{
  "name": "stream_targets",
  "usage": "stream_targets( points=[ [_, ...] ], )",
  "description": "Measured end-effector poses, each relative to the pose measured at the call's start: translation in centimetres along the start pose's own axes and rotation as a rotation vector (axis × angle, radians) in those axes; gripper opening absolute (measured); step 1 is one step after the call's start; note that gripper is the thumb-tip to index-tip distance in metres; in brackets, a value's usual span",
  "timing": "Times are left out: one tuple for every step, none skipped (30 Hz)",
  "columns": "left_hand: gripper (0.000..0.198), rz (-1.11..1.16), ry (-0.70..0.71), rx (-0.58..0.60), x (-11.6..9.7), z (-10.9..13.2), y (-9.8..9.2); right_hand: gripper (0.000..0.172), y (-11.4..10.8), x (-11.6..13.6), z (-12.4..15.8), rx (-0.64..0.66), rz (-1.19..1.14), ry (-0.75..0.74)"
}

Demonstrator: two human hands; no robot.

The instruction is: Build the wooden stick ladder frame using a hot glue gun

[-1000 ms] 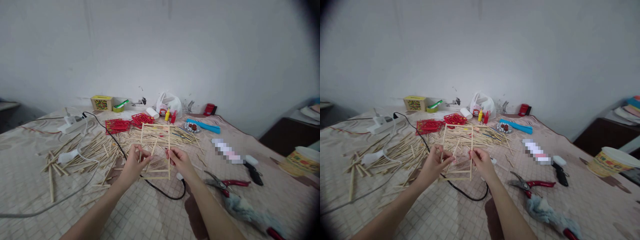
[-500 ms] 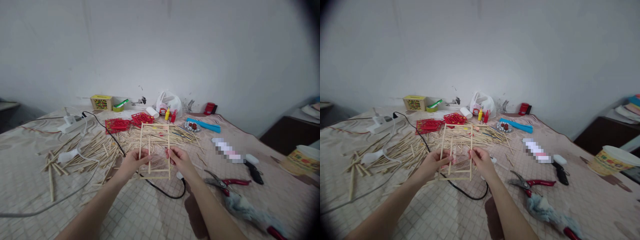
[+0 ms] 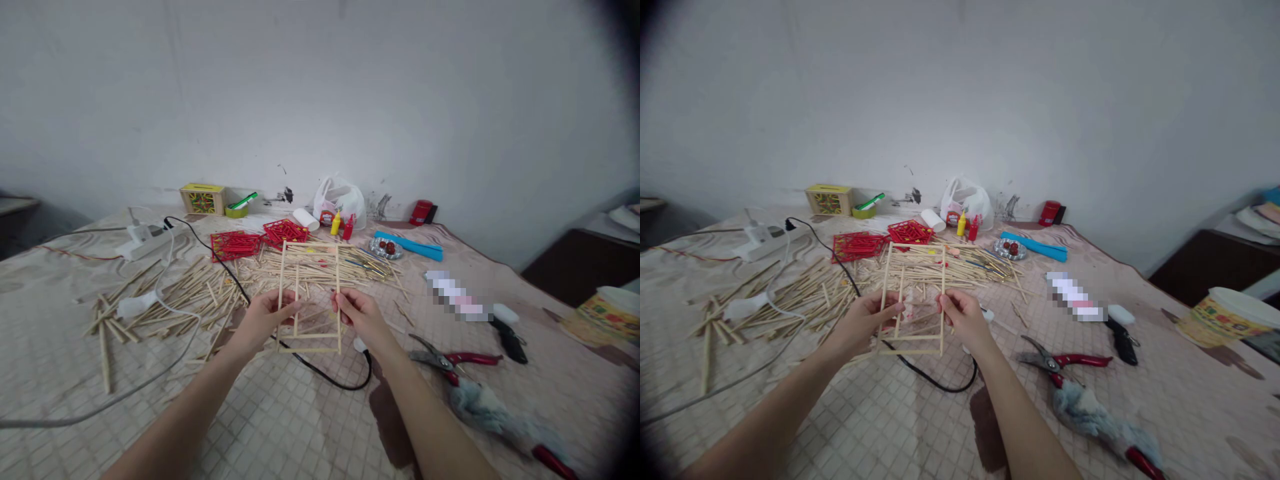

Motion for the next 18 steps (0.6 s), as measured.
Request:
stream_targets(
  points=[
    [0.027, -0.002, 0.002, -0.003, -0.01, -0.01, 0.0, 0.032, 0.02, -0.01, 0.0, 0.001, -0.002, 0.002],
    [0.027, -0.004, 0.003, -0.007, -0.02, -0.02, -0.01, 0.032, 0.05, -0.03, -0.01, 0.001, -0.005, 0.006],
    [0.027, -0.005, 0.004, -0.011, -0.01, -0.03, -0.02, 0.032, 0.07, -0.03, -0.01, 0.001, -0.01, 0.01],
    [0.028, -0.007, 0.004, -0.015, -0.01, -0.04, -0.02, 0.032, 0.09, -0.04, -0.01, 0.001, -0.013, 0.014],
    [0.028, -0.01, 0.005, -0.02, 0.0, -0.04, -0.03, 0.032, 0.11, -0.03, 0.0, 0.001, -0.015, 0.015],
    [0.028, -0.014, 0.005, -0.022, 0.01, -0.05, -0.04, 0.032, 0.12, -0.02, 0.0, 0.001, -0.016, 0.015],
    [0.028, -0.017, 0.005, -0.021, 0.03, -0.04, -0.04, 0.032, 0.13, -0.01, 0.0, 0.0, -0.015, 0.015],
    [0.028, -0.021, 0.005, -0.018, 0.04, -0.04, -0.04, 0.032, 0.13, 0.0, 0.0, -0.001, -0.012, 0.015],
    [0.028, -0.022, 0.005, -0.014, 0.04, -0.03, -0.05, 0.032, 0.12, 0.01, 0.0, -0.003, -0.011, 0.016],
    [0.028, -0.023, 0.005, -0.008, 0.03, -0.01, -0.05, 0.032, 0.11, 0.0, -0.01, -0.004, -0.009, 0.016],
    [0.027, -0.023, 0.007, -0.002, 0.01, 0.0, -0.06, 0.032, 0.1, -0.01, -0.02, -0.004, -0.009, 0.016],
    [0.027, -0.023, 0.009, 0.005, -0.01, 0.01, -0.06, 0.032, 0.09, -0.03, -0.03, -0.003, -0.009, 0.016],
    [0.027, -0.024, 0.01, 0.013, -0.03, 0.03, -0.07, 0.031, 0.08, -0.06, -0.05, -0.003, -0.01, 0.015],
    [0.026, -0.022, 0.008, 0.02, -0.04, 0.04, -0.07, 0.031, 0.06, -0.09, -0.07, -0.006, -0.011, 0.015],
    [0.026, -0.021, 0.003, 0.026, -0.05, 0.06, -0.07, 0.031, 0.04, -0.12, -0.09, -0.011, -0.011, 0.018],
    [0.026, -0.022, -0.004, 0.03, -0.04, 0.07, -0.07, 0.03, 0.01, -0.16, -0.12, -0.017, -0.009, 0.021],
    [0.027, -0.025, -0.011, 0.033, -0.02, 0.08, -0.07, 0.03, -0.01, -0.19, -0.15, -0.024, -0.009, 0.024],
    [0.027, -0.029, -0.018, 0.036, 0.01, 0.09, -0.07, 0.031, -0.02, -0.22, -0.17, -0.028, -0.009, 0.027]
  ],
)
Point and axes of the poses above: each hand's wrist, its own z-axis away from the middle knuckle, its own y-axis out of the palm, x = y × z, the point moved 2 cm from there along -z, towards the middle knuckle, and after that the axes turned 10 degrees about y, right-handed, at the moved point
